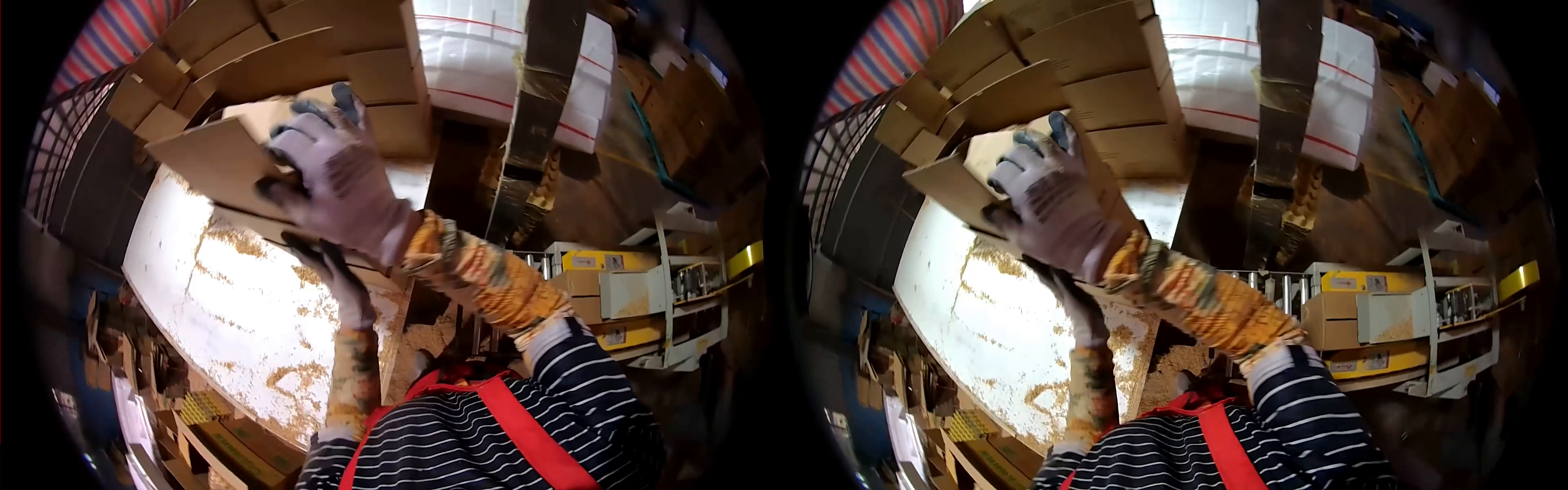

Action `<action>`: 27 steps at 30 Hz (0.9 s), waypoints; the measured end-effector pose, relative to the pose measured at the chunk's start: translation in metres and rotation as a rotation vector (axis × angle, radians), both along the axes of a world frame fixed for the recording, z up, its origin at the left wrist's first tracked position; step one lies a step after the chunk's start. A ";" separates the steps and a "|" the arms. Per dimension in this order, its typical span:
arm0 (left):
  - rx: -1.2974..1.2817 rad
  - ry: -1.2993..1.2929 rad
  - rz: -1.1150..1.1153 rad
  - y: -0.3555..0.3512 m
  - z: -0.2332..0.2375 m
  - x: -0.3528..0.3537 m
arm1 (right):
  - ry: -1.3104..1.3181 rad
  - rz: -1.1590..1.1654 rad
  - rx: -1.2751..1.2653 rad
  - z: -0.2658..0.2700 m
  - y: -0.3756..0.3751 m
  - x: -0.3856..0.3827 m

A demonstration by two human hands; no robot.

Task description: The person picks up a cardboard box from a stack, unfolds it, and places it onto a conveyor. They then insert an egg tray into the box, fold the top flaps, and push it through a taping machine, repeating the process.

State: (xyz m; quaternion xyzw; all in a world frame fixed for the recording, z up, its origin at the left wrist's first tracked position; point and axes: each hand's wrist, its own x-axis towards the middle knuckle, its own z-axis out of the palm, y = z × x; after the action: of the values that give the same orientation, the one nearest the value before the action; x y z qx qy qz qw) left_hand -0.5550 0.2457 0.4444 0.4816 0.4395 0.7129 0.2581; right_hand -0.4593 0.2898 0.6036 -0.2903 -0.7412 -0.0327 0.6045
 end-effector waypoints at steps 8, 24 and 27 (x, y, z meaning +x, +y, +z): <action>0.261 -0.044 0.206 0.002 0.039 -0.007 | 0.685 0.477 -0.012 0.005 -0.109 0.152; -0.444 0.669 -0.921 -0.094 -0.229 0.046 | 0.167 -0.433 -1.451 -0.293 -0.259 0.332; -0.463 0.744 -0.251 -0.107 -0.249 0.077 | -0.307 -0.935 -0.994 -0.243 -0.223 0.299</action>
State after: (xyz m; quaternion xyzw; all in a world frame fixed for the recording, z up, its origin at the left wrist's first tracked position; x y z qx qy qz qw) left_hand -0.4780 0.1390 0.1956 0.6843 0.5882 0.3376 0.2680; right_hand -0.1603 0.0664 0.3602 -0.8129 -0.5427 0.0130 0.2112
